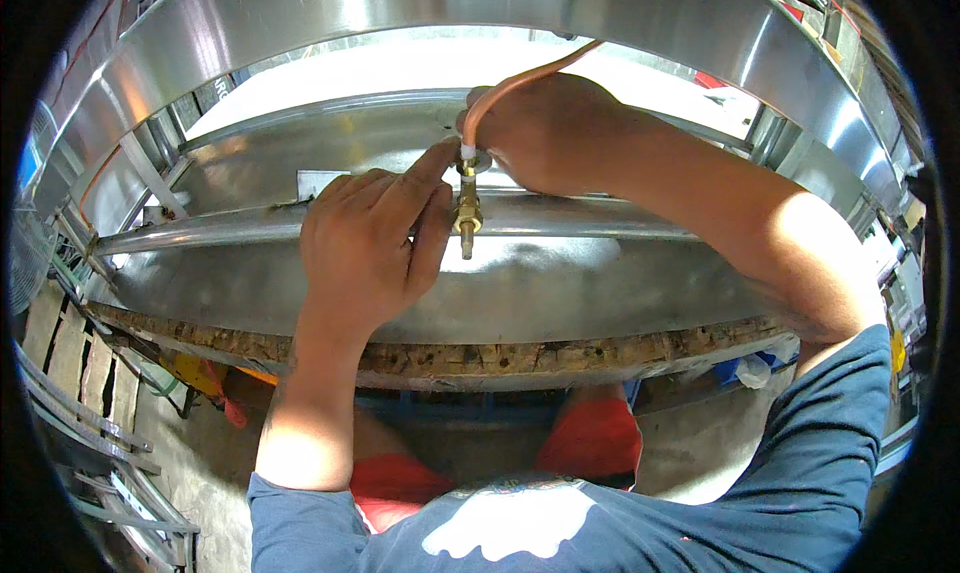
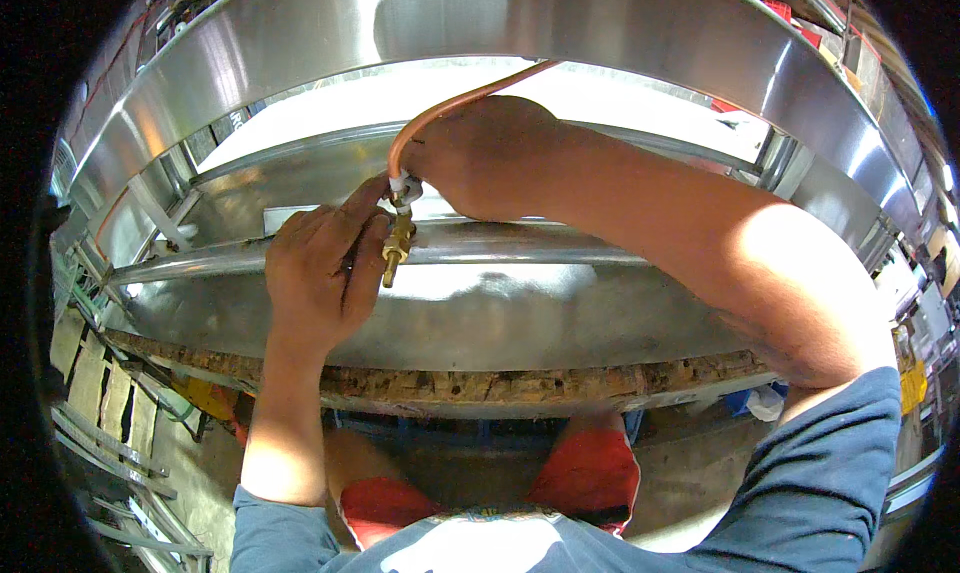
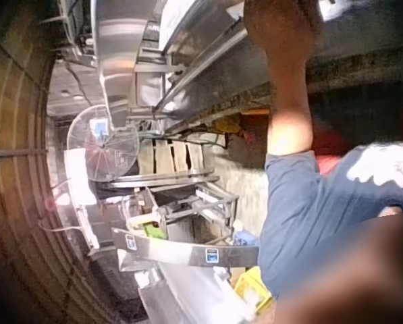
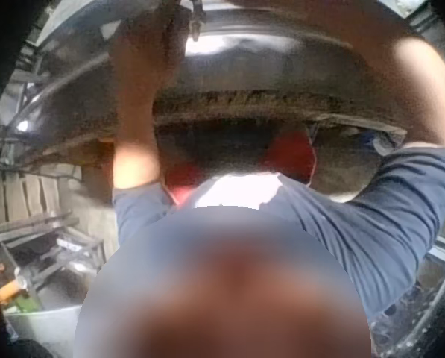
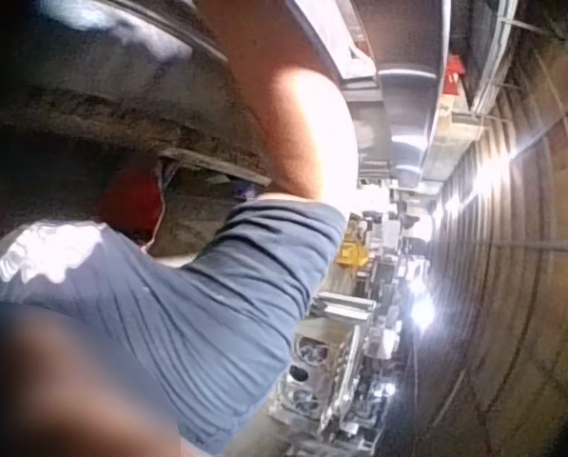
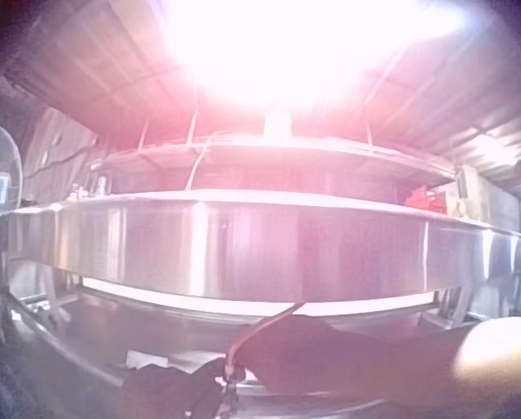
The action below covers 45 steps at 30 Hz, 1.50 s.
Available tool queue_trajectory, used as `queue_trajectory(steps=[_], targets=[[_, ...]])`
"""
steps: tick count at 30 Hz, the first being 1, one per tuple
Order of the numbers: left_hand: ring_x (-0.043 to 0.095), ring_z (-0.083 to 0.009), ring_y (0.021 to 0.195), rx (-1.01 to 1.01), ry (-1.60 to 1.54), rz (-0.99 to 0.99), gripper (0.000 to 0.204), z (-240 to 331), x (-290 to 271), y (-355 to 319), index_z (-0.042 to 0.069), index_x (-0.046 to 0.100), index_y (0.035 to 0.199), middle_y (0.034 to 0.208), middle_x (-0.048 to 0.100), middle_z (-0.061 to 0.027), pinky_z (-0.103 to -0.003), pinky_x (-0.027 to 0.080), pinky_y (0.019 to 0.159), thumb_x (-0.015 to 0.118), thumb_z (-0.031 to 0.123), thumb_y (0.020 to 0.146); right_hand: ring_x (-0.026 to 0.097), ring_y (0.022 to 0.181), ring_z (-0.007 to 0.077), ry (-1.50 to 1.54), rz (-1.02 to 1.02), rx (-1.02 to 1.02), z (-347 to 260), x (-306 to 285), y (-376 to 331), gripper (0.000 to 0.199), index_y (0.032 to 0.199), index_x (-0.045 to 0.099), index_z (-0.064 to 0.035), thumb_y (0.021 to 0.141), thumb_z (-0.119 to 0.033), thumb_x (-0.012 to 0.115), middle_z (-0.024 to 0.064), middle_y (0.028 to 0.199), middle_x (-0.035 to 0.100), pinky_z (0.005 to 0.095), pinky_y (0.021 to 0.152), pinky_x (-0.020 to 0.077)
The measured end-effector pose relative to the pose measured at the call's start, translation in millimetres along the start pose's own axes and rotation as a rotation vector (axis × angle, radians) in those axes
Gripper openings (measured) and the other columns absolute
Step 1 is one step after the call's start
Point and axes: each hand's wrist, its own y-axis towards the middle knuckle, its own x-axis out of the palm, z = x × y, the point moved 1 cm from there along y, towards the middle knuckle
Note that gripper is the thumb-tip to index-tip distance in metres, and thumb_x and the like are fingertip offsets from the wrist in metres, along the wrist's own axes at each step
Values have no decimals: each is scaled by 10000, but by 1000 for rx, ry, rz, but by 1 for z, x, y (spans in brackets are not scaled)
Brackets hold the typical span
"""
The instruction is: The person installs a copper pipe and brass valve onto a stainless steel sink unit. They align the pipe, secure the valve with a wrench, and tighten the connection. A second person is visible in the background working on another unit.
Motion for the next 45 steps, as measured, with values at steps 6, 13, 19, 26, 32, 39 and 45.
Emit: queue_trajectory(steps=[6, 13, 19, 26, 32, 39, 45], targets=[[615, -251, 583, 4, 20, -6, 341, -1, -2, 1, 112, 721, 1225, 646, 630, -59, -397, 487, 601, 677, 154, 890, 718, 927, 336, -156, -115, 133, -20, -38, -19, 173, 1024, 696, -41, 908, -106, 585, 151, 997, 708, 462, 808, 585], [599, -262, 567, 6, 89, -15, 379, -2, 2, 1, 135, 715, 1254, 643, 618, -59, -406, 486, 584, 674, 159, 878, 721, 714, 357, -355, -99, 90, -73, -66, -50, 79, 819, 690, -38, 810, -117, 683, 150, 741, 678, 446, 666, 590], [606, -249, 563, -47, 32, -5, 407, 0, 5, -2, 126, 679, 1309, 638, 611, -71, -403, 492, 583, 633, 163, 907, 746, 801, 318, -461, -67, 213, -35, -56, -51, 144, 998, 709, -69, 880, -102, 633, 135, 842, 716, 445, 701, 600], [600, -262, 555, -13, 108, -19, 385, 0, 4, 1, 112, 692, 1286, 628, 607, -82, -406, 493, 586, 649, 185, 911, 746, 855, 293, -288, -135, 192, -14, -16, -8, 239, 1131, 706, -18, 963, -99, 556, 143, 924, 726, 426, 756, 634], [609, -255, 588, -46, 107, -11, 314, 1, 5, -1, 115, 736, 1202, 661, 633, -75, -395, 497, 614, 690, 183, 899, 725, 1014, 332, -72, 10, 70, -6, -2, 0, 259, 1123, 723, -55, 950, -120, 542, 169, 1087, 720, 466, 868, 604], [611, -243, 601, -9, 75, 34, 279, 1, 5, 2, 105, 745, 1170, 673, 644, -58, -383, 481, 602, 715, 171, 901, 704, 1040, 311, 22, 94, 3, 1, 13, 15, 258, 1115, 718, -77, 902, -53, 575, 122, 1169, 673, 436, 891, 584], [666, -265, 672, -47, 87, -50, 319, 6, 1, 2, 30, 730, 1208, 793, 721, -111, -373, 499, 640, 702, 59, 891, 698, 1026, 336, 92, 157, -37, 2, 19, 20, 232, 1094, 671, -47, 880, -31, 585, 146, 1160, 657, 442, 885, 573]])
